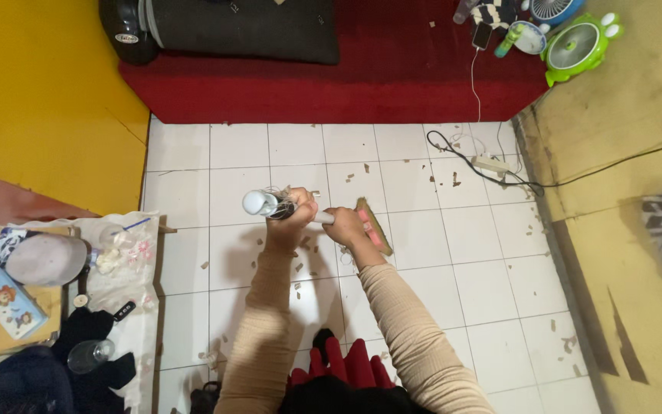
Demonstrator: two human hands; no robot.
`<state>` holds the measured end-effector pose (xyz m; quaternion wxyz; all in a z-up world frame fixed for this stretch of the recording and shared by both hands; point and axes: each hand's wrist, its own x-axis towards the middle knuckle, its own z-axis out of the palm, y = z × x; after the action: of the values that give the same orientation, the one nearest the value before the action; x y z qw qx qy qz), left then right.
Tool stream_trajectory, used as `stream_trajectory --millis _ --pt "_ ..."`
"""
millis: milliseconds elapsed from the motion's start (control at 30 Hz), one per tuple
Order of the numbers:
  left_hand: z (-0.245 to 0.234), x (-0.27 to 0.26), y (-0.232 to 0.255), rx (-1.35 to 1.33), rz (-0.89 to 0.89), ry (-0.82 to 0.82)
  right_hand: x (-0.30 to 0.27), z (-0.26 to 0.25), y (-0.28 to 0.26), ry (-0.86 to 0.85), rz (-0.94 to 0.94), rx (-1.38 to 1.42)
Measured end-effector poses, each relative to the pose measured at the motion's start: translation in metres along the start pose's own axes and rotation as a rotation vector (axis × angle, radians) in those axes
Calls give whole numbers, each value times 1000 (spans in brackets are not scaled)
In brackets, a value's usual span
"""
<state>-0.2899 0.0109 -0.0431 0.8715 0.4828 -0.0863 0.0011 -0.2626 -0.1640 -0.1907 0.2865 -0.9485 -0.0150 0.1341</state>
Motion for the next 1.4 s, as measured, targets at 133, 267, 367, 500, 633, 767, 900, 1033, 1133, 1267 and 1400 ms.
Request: stream_trajectory --millis 133,267,367,500,633,767,900,1033,1133,1267,1400 --pt "-3 -14 14 86 -2 11 -8 10 -16 -33 70 -16" --pt "-12 -27 40 95 -12 -9 -22 16 -44 -43 51 -4" --pt "-21 -35 61 107 17 -25 -37 17 -74 -57 95 -8" --pt "-27 -48 86 132 19 -37 -58 13 -107 15 -45 -118" --pt "-36 -62 107 137 -2 -32 -76 18 -127 55 -94 -74" --pt "-40 -63 118 81 44 -38 -71 21 -137 -4 -42 -17" --pt "-39 -57 118 -5 43 -63 -63 8 -135 -75 2 0" --pt "-35 -42 114 -50 61 -105 -52 -10 -129 -14 -43 -114" --pt "-29 -26 104 -46 87 -106 -33 -20 -113 -22 -33 -185" --pt "-19 8 73 -48 88 -135 2 -30 -72 2 -1 -130" --pt "-12 48 28 82 123 -165 42 -46 -30 5 17 -191"
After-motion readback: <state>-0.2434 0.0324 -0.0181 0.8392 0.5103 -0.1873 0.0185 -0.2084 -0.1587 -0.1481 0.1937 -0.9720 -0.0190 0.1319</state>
